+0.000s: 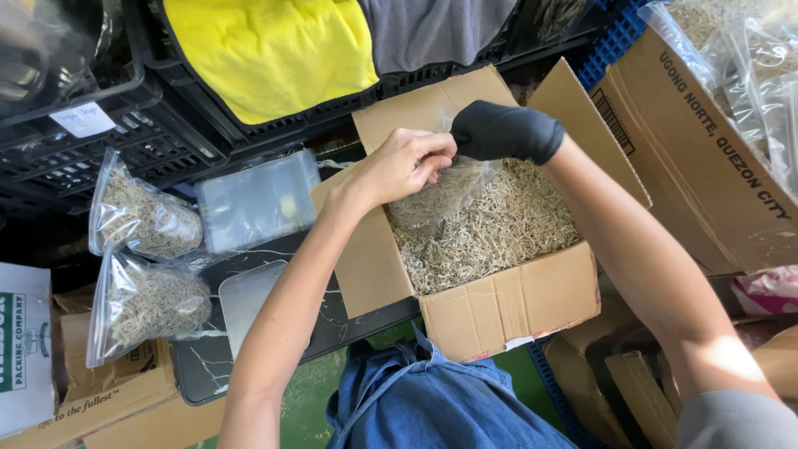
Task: The person fills small plastic bags with dried shredded material by hand from a cardboard box, weighs each bag on a digital scale, and seals the bags.
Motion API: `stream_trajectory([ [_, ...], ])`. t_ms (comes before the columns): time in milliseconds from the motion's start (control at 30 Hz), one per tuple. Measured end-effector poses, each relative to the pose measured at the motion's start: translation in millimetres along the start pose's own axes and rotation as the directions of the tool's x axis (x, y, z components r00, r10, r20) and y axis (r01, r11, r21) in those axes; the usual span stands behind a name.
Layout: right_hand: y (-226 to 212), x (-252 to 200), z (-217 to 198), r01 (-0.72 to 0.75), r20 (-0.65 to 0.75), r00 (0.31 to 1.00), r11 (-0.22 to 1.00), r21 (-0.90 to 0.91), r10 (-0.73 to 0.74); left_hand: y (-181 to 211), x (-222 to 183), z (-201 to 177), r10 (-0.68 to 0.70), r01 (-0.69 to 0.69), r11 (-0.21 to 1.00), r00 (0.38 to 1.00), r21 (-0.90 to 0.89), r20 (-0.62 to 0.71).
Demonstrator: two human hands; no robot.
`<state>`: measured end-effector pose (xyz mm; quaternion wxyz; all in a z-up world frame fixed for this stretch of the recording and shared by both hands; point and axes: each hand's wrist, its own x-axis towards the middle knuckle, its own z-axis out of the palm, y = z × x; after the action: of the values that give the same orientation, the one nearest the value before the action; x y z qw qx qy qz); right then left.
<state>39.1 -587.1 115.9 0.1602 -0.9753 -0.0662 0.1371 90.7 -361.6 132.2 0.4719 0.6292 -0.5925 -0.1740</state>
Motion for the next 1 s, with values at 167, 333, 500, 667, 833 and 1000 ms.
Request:
stream_trajectory([
  [167, -109.4, -68.1, -100.6, -0.165, -0.007, 0.986, 0.986, 0.018, 0.165, 16.5, -4.6, -17.3, 0.012, -0.011, 1.0, 0.999, 0.026, -0.037],
  [333, -92.1, -95.8, -105.7, 0.088, -0.391, 0.92, 0.981, 0.17, -0.015, 3.9, -13.1, -15.8, 0.007, -0.006, 1.0, 0.997, 0.02, -0.072],
  [500, -33.1, -88.2, -37.8, 0.262, -0.66, 0.747, 0.949, 0.176, -0.084, 0.9, -20.3, -16.0, 0.013, -0.013, 1.0, 0.992, 0.004, -0.125],
  [667, -51.2, -67.6, 61.7, 0.415, -0.474, 0.859, 0.279, 0.866, 0.193, 11.7, -16.5, -12.5, 0.095, -0.102, 0.995, 0.969, -0.016, -0.227],
  [833, -72.6, -27.4, 70.6, 0.492, -0.6, 0.668, 0.343, 0.8, 0.441, 10.0, -8.9, -13.3, 0.104, -0.102, 0.995, 0.966, 0.019, -0.239],
  [1000, -110.1, -56.4, 30.6, 0.431, -0.599, 0.716, 0.449, 0.783, 0.359, 23.1, -19.8, -29.2, 0.096, -0.083, 0.995, 0.944, 0.054, -0.316],
])
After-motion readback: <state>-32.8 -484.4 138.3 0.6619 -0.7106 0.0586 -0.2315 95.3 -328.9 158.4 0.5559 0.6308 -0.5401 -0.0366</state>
